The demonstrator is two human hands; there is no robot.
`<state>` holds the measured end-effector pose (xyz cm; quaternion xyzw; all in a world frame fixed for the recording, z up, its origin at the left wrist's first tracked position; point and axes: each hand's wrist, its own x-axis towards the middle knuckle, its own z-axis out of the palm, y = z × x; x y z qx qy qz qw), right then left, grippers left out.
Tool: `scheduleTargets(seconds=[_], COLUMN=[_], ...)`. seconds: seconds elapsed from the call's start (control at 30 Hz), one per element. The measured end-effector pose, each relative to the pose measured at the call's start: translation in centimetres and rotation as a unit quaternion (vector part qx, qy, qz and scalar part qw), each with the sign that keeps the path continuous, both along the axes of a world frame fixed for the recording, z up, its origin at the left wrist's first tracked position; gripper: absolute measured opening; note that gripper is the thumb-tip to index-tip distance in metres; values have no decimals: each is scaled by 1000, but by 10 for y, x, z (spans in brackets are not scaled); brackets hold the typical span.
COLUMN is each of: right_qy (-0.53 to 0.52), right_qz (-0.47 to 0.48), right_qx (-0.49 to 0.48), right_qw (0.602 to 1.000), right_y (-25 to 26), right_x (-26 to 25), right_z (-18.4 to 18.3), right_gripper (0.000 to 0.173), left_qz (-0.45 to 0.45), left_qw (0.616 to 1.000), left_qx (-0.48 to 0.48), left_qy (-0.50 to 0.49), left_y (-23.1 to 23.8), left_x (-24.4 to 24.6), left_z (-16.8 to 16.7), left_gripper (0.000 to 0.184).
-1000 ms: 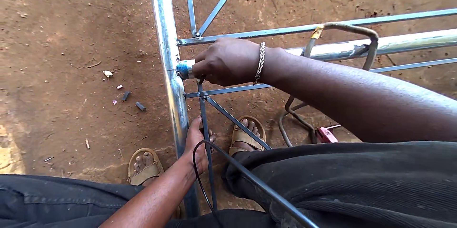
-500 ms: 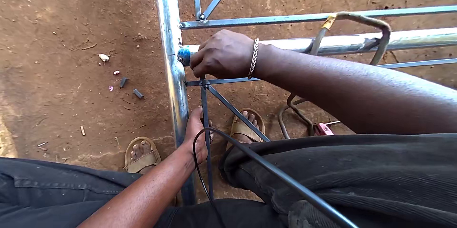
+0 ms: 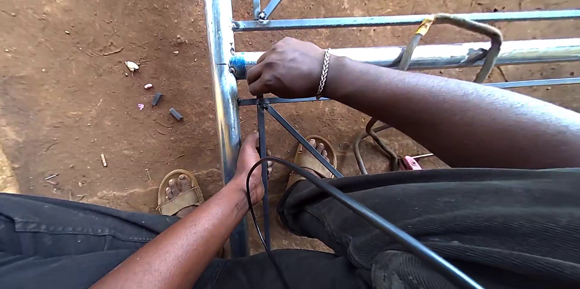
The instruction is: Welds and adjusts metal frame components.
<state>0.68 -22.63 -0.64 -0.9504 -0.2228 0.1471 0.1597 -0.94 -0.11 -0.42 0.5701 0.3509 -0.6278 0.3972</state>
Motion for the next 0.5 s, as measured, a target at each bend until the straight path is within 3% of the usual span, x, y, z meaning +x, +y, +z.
scheduleTargets(seconds=[0.5], right_qy=[16], right_qz=[23], right_qx=[-25], right_qw=[999], right_y=[1], right_x=[2], right_z=[-1], right_gripper=[21], left_qz=[0], left_qw=[1000], left_qx=[6], left_qy=[-3], left_y=[0], left_x=[0], left_z=[0], left_gripper=[49])
